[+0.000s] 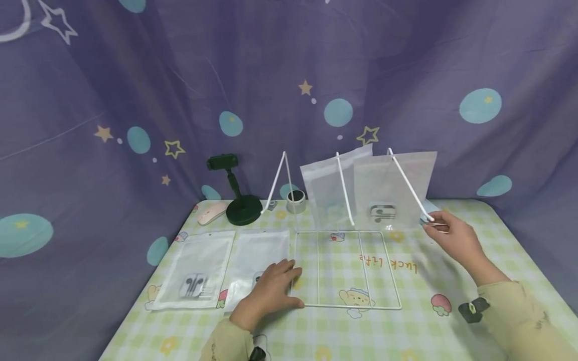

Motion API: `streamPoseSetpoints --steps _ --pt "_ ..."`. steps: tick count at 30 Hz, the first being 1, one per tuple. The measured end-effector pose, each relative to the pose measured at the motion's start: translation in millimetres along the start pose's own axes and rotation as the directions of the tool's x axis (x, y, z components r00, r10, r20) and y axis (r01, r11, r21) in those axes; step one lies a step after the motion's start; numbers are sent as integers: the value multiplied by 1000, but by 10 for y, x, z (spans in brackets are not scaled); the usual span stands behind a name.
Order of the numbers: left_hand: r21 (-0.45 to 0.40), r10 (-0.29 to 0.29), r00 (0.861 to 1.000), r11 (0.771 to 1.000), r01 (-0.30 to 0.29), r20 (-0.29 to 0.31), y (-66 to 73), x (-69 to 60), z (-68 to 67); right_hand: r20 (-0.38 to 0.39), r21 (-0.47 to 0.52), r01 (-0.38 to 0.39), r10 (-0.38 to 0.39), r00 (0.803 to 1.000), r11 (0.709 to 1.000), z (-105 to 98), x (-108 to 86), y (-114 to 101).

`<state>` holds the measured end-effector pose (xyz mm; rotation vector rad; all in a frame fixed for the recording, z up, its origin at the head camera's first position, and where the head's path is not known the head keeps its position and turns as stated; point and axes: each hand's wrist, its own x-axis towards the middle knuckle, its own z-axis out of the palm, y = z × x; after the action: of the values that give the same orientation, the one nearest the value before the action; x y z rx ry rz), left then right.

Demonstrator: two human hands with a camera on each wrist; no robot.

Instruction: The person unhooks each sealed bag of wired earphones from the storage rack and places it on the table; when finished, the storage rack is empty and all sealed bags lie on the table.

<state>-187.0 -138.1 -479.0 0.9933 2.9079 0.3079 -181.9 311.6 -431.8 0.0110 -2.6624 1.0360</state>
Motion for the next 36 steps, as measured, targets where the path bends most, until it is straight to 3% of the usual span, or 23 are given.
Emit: streamPoseSetpoints --steps 5,9,12,18,23,36 --pt "-5 -14 1000 1000 14 7 -8 -11 20 134 157 -39 18 991 987 42 181 30" --pt "-6 -19 1000 1000 19 6 -13 -20 26 181 230 -42 0 984 972 100 275 -10" --pt "-11 -21 1000 1000 21 2 -17 -26 29 173 244 -36 -7 985 969 150 322 -53" --pt "-17 -26 1000 1000 25 -4 -26 -42 42 139 207 -79 51 989 975 220 350 -144" --pt "-2 -26 1000 1000 26 -13 -30 -62 42 159 165 -95 68 985 982 237 334 -187" --pt "11 -21 1000 1000 21 -4 2 -40 18 85 267 -48 26 996 962 102 25 -115"
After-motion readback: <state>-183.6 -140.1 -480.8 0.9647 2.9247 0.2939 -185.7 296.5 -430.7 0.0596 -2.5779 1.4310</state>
